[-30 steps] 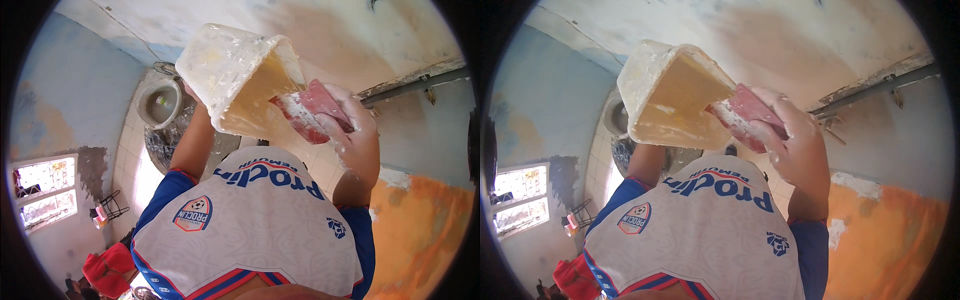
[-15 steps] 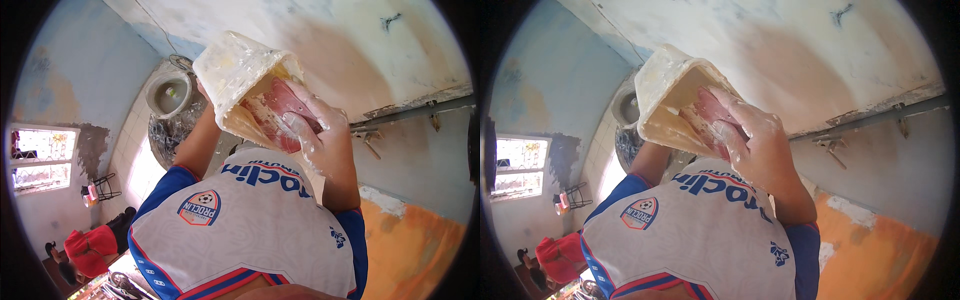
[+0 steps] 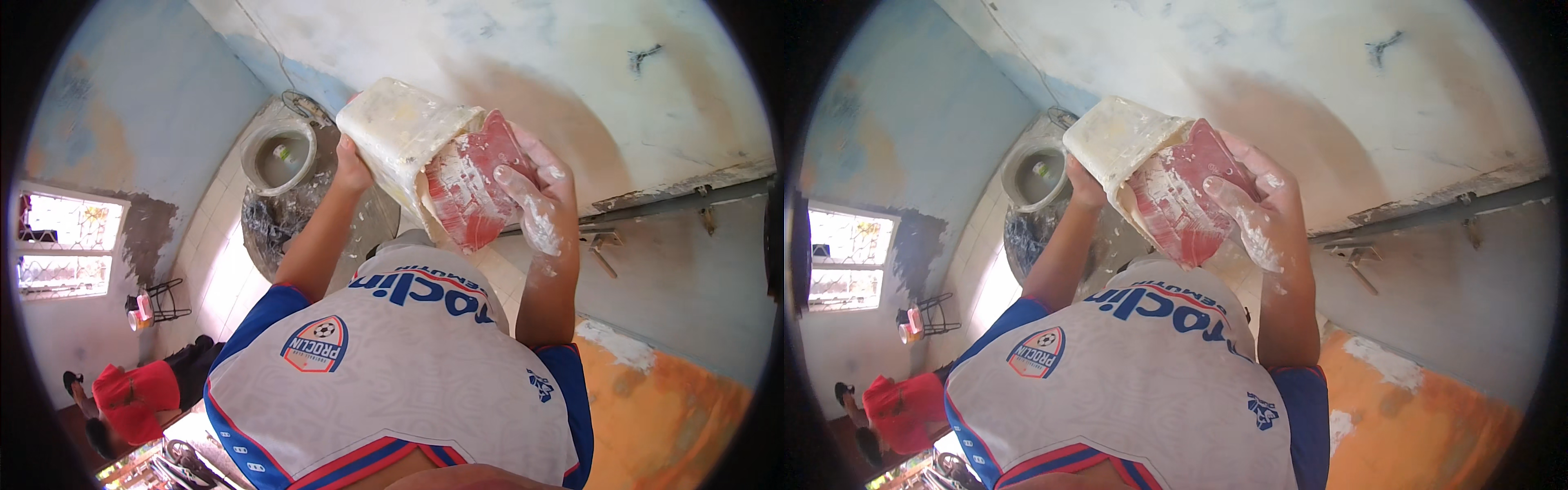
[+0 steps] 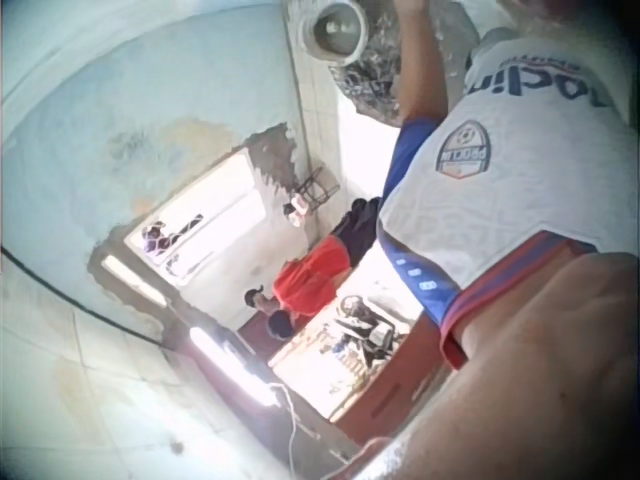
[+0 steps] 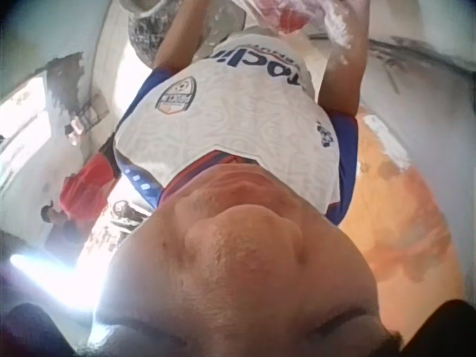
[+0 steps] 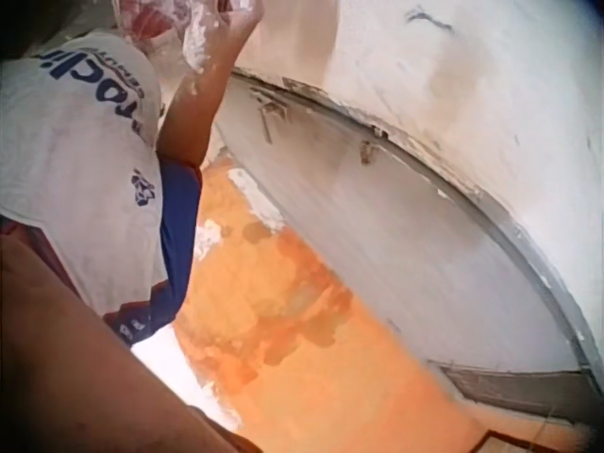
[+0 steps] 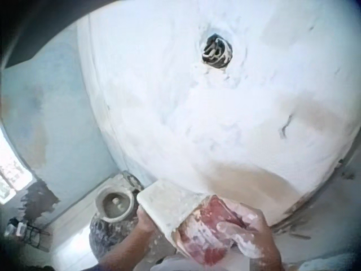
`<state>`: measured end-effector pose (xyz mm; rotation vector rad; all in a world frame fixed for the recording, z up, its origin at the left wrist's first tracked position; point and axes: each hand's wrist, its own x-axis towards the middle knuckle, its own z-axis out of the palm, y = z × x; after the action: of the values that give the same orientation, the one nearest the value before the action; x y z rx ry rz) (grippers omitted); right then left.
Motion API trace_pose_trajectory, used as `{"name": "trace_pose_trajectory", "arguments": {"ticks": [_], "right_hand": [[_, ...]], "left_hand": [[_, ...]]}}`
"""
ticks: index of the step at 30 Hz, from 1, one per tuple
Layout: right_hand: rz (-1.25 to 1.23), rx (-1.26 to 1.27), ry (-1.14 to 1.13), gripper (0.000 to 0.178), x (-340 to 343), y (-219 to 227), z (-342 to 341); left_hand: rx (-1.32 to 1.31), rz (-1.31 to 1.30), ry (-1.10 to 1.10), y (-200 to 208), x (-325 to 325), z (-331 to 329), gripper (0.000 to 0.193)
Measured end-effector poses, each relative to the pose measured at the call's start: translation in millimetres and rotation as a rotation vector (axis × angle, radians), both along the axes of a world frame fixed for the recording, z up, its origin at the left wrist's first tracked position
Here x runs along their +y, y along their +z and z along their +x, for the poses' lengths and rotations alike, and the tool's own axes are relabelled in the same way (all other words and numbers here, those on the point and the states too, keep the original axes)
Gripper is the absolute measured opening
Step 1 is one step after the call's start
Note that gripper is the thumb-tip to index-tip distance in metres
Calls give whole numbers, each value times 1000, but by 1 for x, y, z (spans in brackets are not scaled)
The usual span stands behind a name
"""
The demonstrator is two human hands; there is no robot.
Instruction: The person applies filler to a wall using a scraper. They scoop material from a container and spread it over cracks and uneven surfaces on the wall, smoothing it out with repeated strokes.
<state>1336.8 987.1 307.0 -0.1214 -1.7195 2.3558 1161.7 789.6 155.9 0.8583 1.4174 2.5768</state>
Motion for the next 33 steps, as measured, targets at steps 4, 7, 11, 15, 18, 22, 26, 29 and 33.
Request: {"name": "trace_pose_trajectory", "arguments": {"ticks": [4, 7, 11, 15, 18, 22, 26, 29, 33], "right_hand": [[-83, -65, -1, 53, 15, -13, -3], [-92, -98, -10, 52, 27, -29, -1], [-184, -151, -45, 54, 39, -38, 9], [-365, -55, -131, 54, 52, -46, 25], [-436, 29, -240, 51, 74, -57, 41], [-556, 216, -241, 49, 77, -43, 54], [-422, 225, -384, 50, 71, -21, 56], [-298, 237, -528, 48, 67, -4, 59], [-48, 360, -757, 38, 68, 14, 53]], "left_hand": [[-158, 59, -111, -45, -1, -1, 86], [-193, 24, -139, -41, 6, 17, 81], [-305, -39, -147, -65, 16, 23, 76], [-541, -57, -167, -87, 27, 27, 75], [-615, -66, -258, -62, 43, 33, 74], [-672, -47, -296, -48, 54, 33, 73], [-690, -30, -356, -42, 66, 35, 74], [-712, -24, -379, -40, 73, 38, 77], [-663, -5, -449, -41, 76, 39, 77]]}}
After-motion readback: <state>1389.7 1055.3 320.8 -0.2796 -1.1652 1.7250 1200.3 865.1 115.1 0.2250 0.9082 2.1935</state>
